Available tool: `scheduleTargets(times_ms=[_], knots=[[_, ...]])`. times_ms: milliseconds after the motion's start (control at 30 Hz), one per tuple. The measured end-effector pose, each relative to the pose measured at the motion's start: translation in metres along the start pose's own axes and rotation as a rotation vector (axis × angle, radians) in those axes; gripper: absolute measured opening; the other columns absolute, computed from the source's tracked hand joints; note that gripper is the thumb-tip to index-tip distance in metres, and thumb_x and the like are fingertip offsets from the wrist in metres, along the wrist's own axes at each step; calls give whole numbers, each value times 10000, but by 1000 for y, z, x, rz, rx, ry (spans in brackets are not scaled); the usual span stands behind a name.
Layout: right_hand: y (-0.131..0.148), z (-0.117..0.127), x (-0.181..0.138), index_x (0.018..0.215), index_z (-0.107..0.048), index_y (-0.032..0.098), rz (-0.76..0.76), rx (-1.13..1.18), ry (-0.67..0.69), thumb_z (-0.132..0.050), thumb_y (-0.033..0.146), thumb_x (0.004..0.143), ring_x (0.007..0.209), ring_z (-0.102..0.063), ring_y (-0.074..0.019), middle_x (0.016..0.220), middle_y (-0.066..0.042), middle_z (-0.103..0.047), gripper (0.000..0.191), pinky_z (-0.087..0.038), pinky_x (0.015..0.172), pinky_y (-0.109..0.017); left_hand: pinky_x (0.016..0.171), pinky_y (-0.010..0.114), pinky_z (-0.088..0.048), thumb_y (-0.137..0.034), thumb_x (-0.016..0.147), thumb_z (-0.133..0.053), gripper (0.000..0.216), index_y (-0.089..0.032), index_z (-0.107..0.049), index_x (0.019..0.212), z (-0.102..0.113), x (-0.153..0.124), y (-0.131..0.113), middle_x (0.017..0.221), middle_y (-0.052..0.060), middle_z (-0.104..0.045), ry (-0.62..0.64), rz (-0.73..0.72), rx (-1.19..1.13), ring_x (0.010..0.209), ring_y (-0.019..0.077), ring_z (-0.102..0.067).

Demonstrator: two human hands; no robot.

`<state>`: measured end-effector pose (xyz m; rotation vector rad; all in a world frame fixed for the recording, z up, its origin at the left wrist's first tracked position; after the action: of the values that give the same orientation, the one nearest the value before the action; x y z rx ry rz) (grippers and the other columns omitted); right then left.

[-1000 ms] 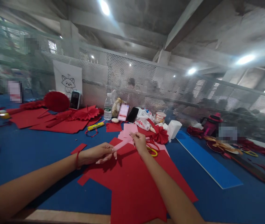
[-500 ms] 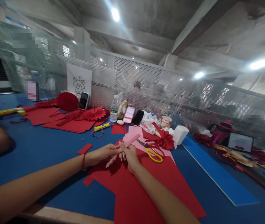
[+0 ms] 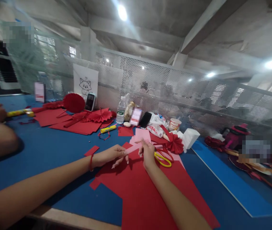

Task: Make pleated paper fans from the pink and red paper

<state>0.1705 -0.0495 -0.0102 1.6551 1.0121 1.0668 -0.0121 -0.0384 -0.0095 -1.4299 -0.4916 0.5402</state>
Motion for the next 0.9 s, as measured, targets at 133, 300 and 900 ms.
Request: scheduleTargets(times_ms=[133,300,900], knots=[[-3,12,9,442,-484,186,51,-2,-183,-731,646,603,309,-349,-64,335,42,-425,546,-241,357,-217,376,211,-322,-543,811,-636,483,-69,-721,837,2,1,3,413,-28,-491,-92,15,-66,324,86,-429],[-8,17,11,696,-640,146,88,21,-306,-692,628,658,340,-388,-86,370,73,-441,486,-282,387,-222,442,200,-387,-564,749,-677,462,-103,-685,772,3,1,0,451,-20,-537,-278,36,-142,391,92,-503],[-4,-21,-50,962,-523,222,557,-317,343,-631,227,850,678,-692,-158,899,-31,-673,155,-558,638,-273,575,224,-420,-495,781,-723,373,-128,-658,795,-10,5,6,650,2,-571,-176,-59,-586,546,94,-500]])
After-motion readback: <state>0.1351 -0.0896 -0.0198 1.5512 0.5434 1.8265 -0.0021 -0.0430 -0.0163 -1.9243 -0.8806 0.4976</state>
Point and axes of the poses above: each hand's wrist, its own x-axis towards the middle knuckle, its own z-axis out of the back of the hand, y = z × x, the point moved 1 cm from there along x, towards the middle knuckle
